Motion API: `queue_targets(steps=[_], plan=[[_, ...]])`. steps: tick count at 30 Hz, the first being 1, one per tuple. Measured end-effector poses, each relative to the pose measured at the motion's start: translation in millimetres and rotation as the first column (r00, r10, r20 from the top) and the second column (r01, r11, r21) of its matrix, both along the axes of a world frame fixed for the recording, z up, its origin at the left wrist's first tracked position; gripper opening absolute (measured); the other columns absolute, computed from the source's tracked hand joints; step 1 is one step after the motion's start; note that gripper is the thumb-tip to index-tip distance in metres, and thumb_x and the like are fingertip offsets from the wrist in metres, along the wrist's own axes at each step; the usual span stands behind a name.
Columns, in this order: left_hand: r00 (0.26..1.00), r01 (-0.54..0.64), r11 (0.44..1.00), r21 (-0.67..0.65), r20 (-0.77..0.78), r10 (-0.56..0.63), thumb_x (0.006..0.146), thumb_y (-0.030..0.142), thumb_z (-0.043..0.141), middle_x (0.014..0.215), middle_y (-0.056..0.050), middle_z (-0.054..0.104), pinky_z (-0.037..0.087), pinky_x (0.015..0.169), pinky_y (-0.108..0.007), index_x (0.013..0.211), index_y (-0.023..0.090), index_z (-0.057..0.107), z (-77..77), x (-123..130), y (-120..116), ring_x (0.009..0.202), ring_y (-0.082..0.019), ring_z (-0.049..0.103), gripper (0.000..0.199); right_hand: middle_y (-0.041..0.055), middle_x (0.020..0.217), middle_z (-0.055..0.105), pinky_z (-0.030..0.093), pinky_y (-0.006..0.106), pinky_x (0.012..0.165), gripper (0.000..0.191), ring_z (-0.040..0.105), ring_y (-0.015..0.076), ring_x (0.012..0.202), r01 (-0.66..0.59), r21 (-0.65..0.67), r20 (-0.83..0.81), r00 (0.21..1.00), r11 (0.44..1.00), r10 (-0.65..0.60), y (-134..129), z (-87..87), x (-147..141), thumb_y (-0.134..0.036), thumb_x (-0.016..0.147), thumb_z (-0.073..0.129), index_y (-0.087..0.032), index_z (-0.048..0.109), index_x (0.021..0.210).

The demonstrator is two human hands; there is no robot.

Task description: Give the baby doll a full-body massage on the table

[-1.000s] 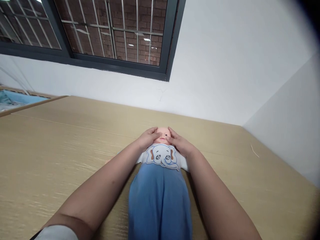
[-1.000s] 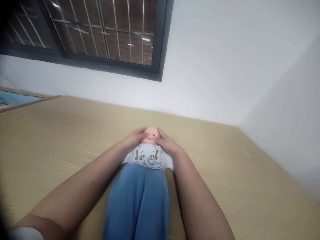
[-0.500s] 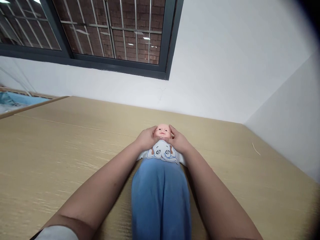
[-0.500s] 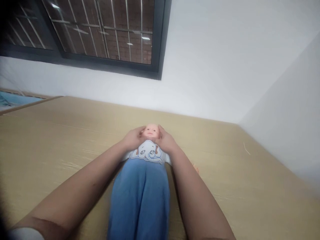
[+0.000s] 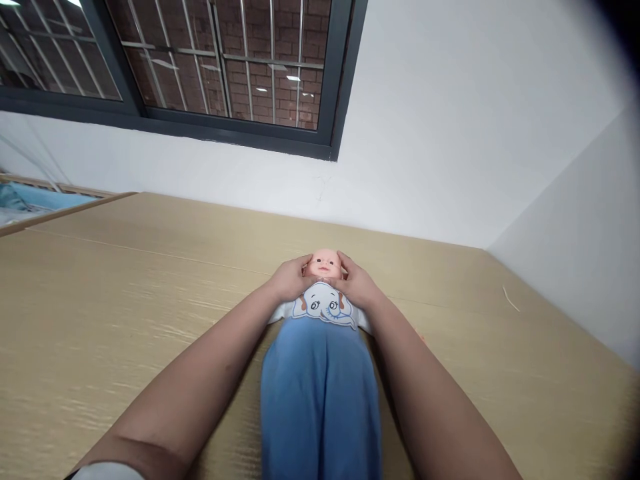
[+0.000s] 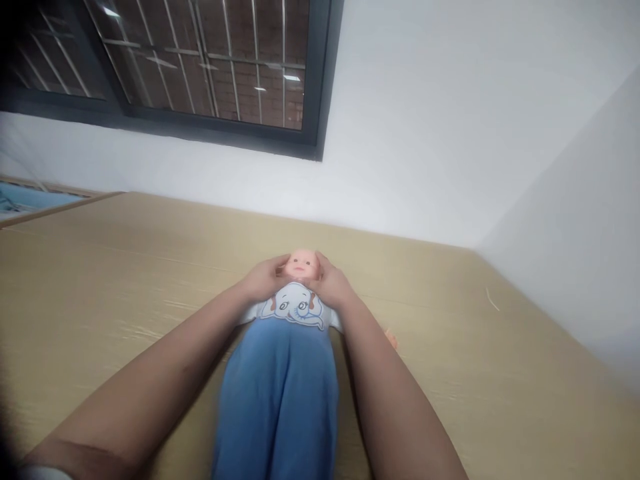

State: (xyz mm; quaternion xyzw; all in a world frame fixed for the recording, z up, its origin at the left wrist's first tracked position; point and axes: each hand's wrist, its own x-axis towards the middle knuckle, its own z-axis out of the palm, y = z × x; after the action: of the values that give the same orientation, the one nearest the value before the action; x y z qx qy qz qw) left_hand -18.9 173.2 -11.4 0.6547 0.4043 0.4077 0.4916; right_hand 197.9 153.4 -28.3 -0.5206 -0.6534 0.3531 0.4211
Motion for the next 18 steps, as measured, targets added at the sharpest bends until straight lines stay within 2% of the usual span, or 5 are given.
queue_targets(steps=[4, 7, 10, 14, 18], plan=[[0.996, 0.090, 0.996, 0.002, 0.004, -0.090, 0.067, 0.037, 0.085, 0.122, -0.013, 0.071, 0.053, 0.096, -0.044, 0.123, 0.018, 0.069, 1.1, -2.3, 1.7, 0.113, -0.035, 0.066, 0.061, 0.0080, 0.158, 0.038, 0.047, 0.046, 0.108, 0.091, 0.054, 0.0286, 0.131, -0.086, -0.071, -0.190, 0.979, 0.994, 0.071, 3.1, -4.9, 7.5, -0.044, 0.075, 0.083, -0.028, 0.038, 0.153], [0.986, 0.156, 0.987, -0.043, 0.069, -0.153, 0.069, 0.044, 0.085, 0.125, -0.016, 0.069, 0.053, 0.095, -0.047, 0.127, 0.016, 0.067, 0.6, -5.9, 3.7, 0.112, -0.035, 0.066, 0.066, 0.0059, 0.157, 0.040, 0.041, 0.044, 0.113, 0.085, 0.047, 0.0263, 0.139, -0.165, -0.085, -0.285, 0.949, 0.983, 0.135, 4.5, -6.9, 14.1, -0.042, 0.076, 0.083, -0.028, 0.043, 0.150], [0.979, 0.181, 0.979, -0.095, 0.108, -0.171, 0.069, 0.048, 0.086, 0.125, -0.015, 0.069, 0.052, 0.096, -0.047, 0.128, 0.015, 0.066, -2.1, -9.8, 6.7, 0.111, -0.034, 0.067, 0.071, 0.0030, 0.155, 0.044, 0.038, 0.046, 0.116, 0.078, 0.044, 0.0254, 0.141, -0.203, -0.069, -0.311, 0.935, 0.977, 0.172, 5.6, -9.8, 20.0, -0.044, 0.077, 0.082, -0.031, 0.048, 0.146], [0.975, 0.198, 0.975, -0.103, 0.126, -0.184, 0.070, 0.051, 0.084, 0.127, -0.015, 0.068, 0.051, 0.097, -0.045, 0.131, 0.016, 0.064, -6.6, -12.2, 10.7, 0.114, -0.033, 0.066, 0.073, 0.0045, 0.152, 0.047, 0.040, 0.048, 0.114, 0.075, 0.047, 0.0261, 0.139, -0.173, -0.075, -0.332, 0.933, 0.982, 0.139, 8.4, -14.5, 22.4, -0.049, 0.078, 0.080, -0.030, 0.051, 0.144], [0.987, 0.151, 0.987, -0.057, 0.063, -0.147, 0.076, 0.056, 0.078, 0.125, -0.016, 0.069, 0.054, 0.090, -0.041, 0.136, 0.015, 0.059, -9.2, -8.7, 9.9, 0.112, -0.034, 0.066, 0.075, 0.0081, 0.149, 0.051, 0.040, 0.047, 0.113, 0.076, 0.050, 0.0269, 0.135, -0.067, -0.050, -0.234, 0.971, 0.996, 0.053, 9.4, -14.9, 13.9, -0.052, 0.079, 0.078, -0.027, 0.050, 0.144]])
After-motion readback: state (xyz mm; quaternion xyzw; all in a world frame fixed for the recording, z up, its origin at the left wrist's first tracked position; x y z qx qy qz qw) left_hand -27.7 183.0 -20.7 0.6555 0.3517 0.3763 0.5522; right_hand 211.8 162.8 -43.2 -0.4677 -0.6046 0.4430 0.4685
